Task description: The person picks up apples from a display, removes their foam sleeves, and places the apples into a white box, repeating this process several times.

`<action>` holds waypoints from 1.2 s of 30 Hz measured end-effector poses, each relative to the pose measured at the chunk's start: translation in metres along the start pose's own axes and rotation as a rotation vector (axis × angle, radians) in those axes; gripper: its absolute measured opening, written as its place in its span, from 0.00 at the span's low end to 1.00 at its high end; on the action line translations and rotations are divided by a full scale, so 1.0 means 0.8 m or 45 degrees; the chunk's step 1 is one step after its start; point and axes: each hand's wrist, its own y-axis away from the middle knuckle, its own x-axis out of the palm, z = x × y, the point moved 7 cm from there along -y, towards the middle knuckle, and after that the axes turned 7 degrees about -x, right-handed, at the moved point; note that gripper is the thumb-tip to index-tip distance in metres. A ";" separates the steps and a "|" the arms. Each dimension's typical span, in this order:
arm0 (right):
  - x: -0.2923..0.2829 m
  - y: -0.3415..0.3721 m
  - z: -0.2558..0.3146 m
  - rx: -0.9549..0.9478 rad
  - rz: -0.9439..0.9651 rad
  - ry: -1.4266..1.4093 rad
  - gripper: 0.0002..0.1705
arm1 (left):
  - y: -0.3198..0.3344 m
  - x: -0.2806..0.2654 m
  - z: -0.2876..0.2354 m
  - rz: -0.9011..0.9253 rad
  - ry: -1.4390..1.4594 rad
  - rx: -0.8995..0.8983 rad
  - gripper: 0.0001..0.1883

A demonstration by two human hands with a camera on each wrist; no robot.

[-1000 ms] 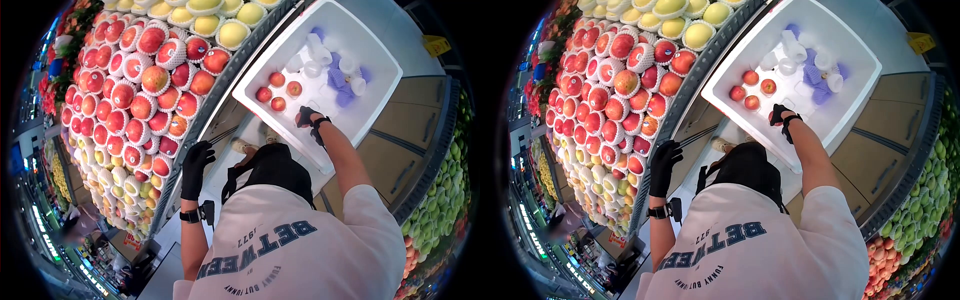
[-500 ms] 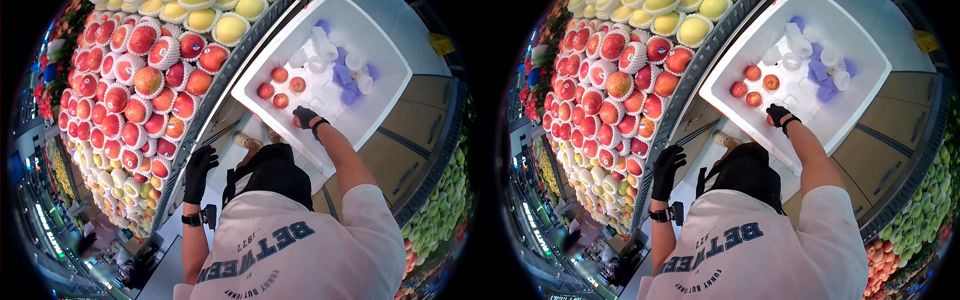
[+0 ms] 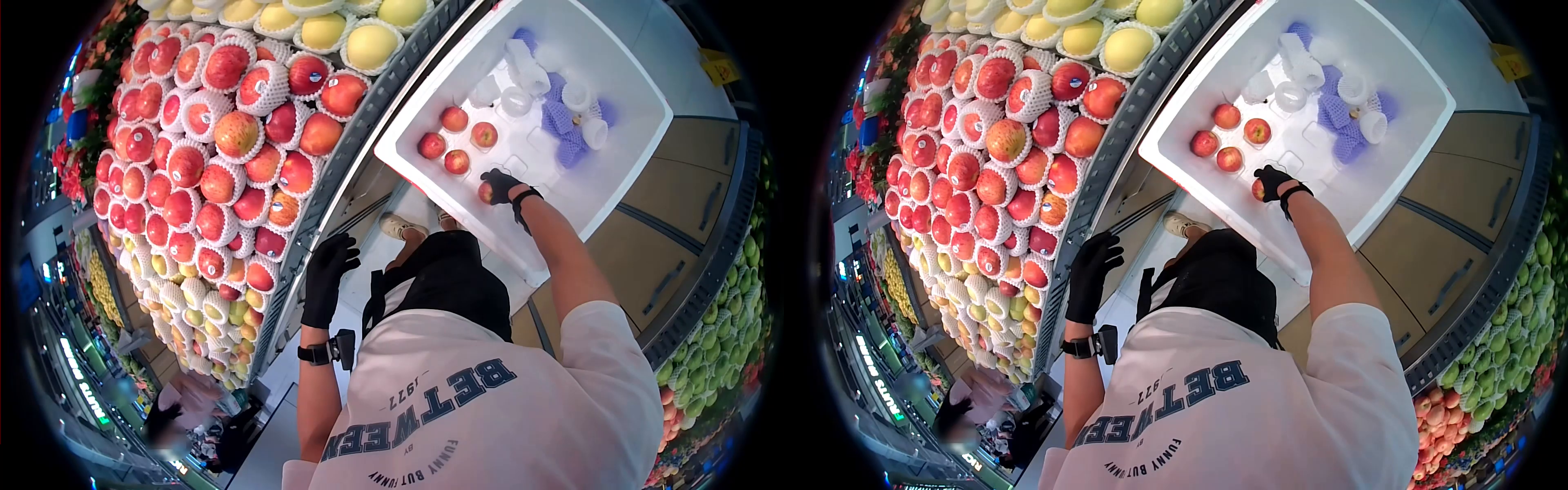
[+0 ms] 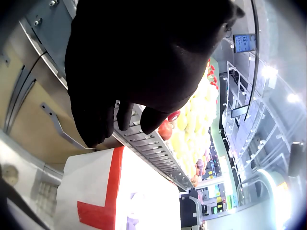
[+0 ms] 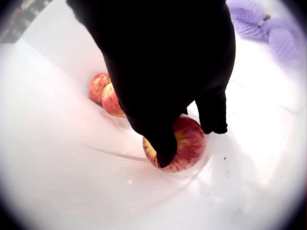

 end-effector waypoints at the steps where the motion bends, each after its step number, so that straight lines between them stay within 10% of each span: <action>1: -0.004 0.003 0.008 -0.011 -0.014 0.004 0.48 | 0.000 0.001 -0.001 -0.001 -0.005 -0.001 0.19; 11: -0.016 0.006 0.049 0.042 0.033 0.301 0.28 | -0.002 -0.006 0.007 -0.022 -0.024 -0.024 0.18; 21: -0.076 0.026 -0.053 0.680 -0.434 -0.118 0.32 | -0.005 -0.007 0.007 -0.019 0.006 -0.031 0.18; 36: -0.211 -0.029 -0.057 0.676 -0.862 -0.186 0.41 | -0.002 -0.019 0.018 -0.077 -0.015 -0.095 0.17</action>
